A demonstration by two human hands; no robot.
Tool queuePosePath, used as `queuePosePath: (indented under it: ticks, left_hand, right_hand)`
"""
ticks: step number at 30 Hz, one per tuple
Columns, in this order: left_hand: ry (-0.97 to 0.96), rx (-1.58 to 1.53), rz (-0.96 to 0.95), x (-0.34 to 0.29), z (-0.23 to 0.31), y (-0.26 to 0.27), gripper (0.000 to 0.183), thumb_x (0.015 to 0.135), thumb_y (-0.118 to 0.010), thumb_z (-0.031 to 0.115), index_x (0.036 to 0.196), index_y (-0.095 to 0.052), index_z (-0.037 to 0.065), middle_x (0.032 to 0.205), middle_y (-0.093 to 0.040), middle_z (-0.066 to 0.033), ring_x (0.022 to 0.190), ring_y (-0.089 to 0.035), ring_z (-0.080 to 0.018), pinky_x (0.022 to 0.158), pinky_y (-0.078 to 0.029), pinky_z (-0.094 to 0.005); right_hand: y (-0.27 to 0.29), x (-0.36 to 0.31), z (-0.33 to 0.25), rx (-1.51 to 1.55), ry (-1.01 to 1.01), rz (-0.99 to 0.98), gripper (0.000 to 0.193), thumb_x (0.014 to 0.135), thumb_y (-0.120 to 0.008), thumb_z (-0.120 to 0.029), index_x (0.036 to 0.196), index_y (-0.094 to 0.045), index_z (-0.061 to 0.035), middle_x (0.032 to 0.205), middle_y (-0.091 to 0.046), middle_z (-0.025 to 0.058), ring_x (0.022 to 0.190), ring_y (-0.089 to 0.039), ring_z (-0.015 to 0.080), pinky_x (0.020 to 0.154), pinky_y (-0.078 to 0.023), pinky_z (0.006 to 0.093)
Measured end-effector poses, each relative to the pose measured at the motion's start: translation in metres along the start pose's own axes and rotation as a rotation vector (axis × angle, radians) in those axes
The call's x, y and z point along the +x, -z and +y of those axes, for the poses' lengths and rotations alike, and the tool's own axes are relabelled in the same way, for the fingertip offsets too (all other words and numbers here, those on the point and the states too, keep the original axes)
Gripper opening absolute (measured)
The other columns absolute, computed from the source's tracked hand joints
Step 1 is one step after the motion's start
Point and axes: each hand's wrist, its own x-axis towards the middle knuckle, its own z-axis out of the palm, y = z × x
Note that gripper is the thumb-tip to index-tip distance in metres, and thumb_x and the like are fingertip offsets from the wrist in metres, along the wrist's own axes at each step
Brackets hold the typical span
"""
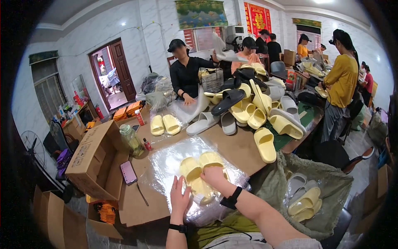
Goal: Checking and sorting pairs of sandals by color and quality in a shoe manufacturing facility.
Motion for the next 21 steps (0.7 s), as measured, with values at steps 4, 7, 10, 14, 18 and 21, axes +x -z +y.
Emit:
queuePosePath:
  ticks: [4, 7, 10, 14, 18, 21]
  left_hand:
    - [-0.017, 0.001, 0.049, -0.001, -0.013, -0.004, 0.05, 0.096, -0.06, 0.025, 0.141, -0.053, 0.005, 0.146, -0.05, -0.0269, 0.13, -0.051, -0.0453, 0.109, -0.041, -0.0467]
    - [0.027, -0.013, 0.01, -0.003, -0.015, -0.004, 0.047, 0.098, -0.057, 0.025, 0.138, -0.055, 0.001, 0.144, -0.051, -0.0276, 0.129, -0.051, -0.0447, 0.109, -0.041, -0.0474]
    - [0.076, 0.017, -0.057, -0.004, -0.01, -0.001, 0.046, 0.098, -0.058, 0.029, 0.134, -0.058, -0.001, 0.143, -0.052, -0.0268, 0.129, -0.051, -0.0439, 0.109, -0.041, -0.0479]
    - [0.095, 0.12, -0.055, -0.005, -0.01, -0.007, 0.047, 0.094, -0.064, 0.029, 0.134, -0.06, 0.003, 0.144, -0.052, -0.0256, 0.129, -0.051, -0.0432, 0.109, -0.042, -0.0472]
    - [0.124, 0.103, -0.089, -0.002, 0.0, -0.005, 0.045, 0.089, -0.069, 0.022, 0.128, -0.063, 0.001, 0.143, -0.053, -0.0255, 0.131, -0.05, -0.0419, 0.109, -0.042, -0.0451]
    - [0.114, 0.061, -0.075, -0.001, -0.007, -0.005, 0.045, 0.087, -0.069, 0.021, 0.126, -0.064, 0.0, 0.144, -0.051, -0.0276, 0.132, -0.049, -0.0423, 0.11, -0.041, -0.0445]
  right_hand:
    - [0.0, -0.001, -0.001, 0.038, -0.001, 0.01, 0.04, 0.09, -0.058, -0.041, 0.077, -0.073, -0.0063, 0.071, -0.07, 0.016, 0.071, -0.07, 0.0337, 0.066, -0.054, 0.0474]
    - [0.009, -0.012, -0.002, 0.081, 0.042, 0.069, 0.037, 0.09, -0.058, -0.035, 0.073, -0.07, -0.0047, 0.068, -0.067, 0.0152, 0.065, -0.068, 0.0345, 0.061, -0.053, 0.0464]
    - [0.027, -0.037, -0.002, 0.073, -0.021, 0.046, 0.038, 0.091, -0.058, -0.036, 0.071, -0.068, -0.005, 0.065, -0.065, 0.0166, 0.063, -0.067, 0.0346, 0.062, -0.052, 0.0471]
    - [0.045, -0.081, 0.017, 0.182, -0.095, -0.014, 0.037, 0.089, -0.061, -0.038, 0.072, -0.068, -0.0061, 0.066, -0.065, 0.0162, 0.063, -0.066, 0.0368, 0.061, -0.052, 0.0467]
    - [0.064, -0.125, 0.063, 0.153, -0.143, 0.066, 0.039, 0.084, -0.066, -0.042, 0.069, -0.068, -0.0064, 0.067, -0.065, 0.016, 0.064, -0.065, 0.0361, 0.062, -0.052, 0.0453]
    - [0.103, -0.151, 0.122, 0.107, -0.291, 0.251, 0.041, 0.085, -0.067, -0.043, 0.068, -0.067, -0.0059, 0.066, -0.063, 0.0137, 0.063, -0.064, 0.0334, 0.061, -0.051, 0.0443]
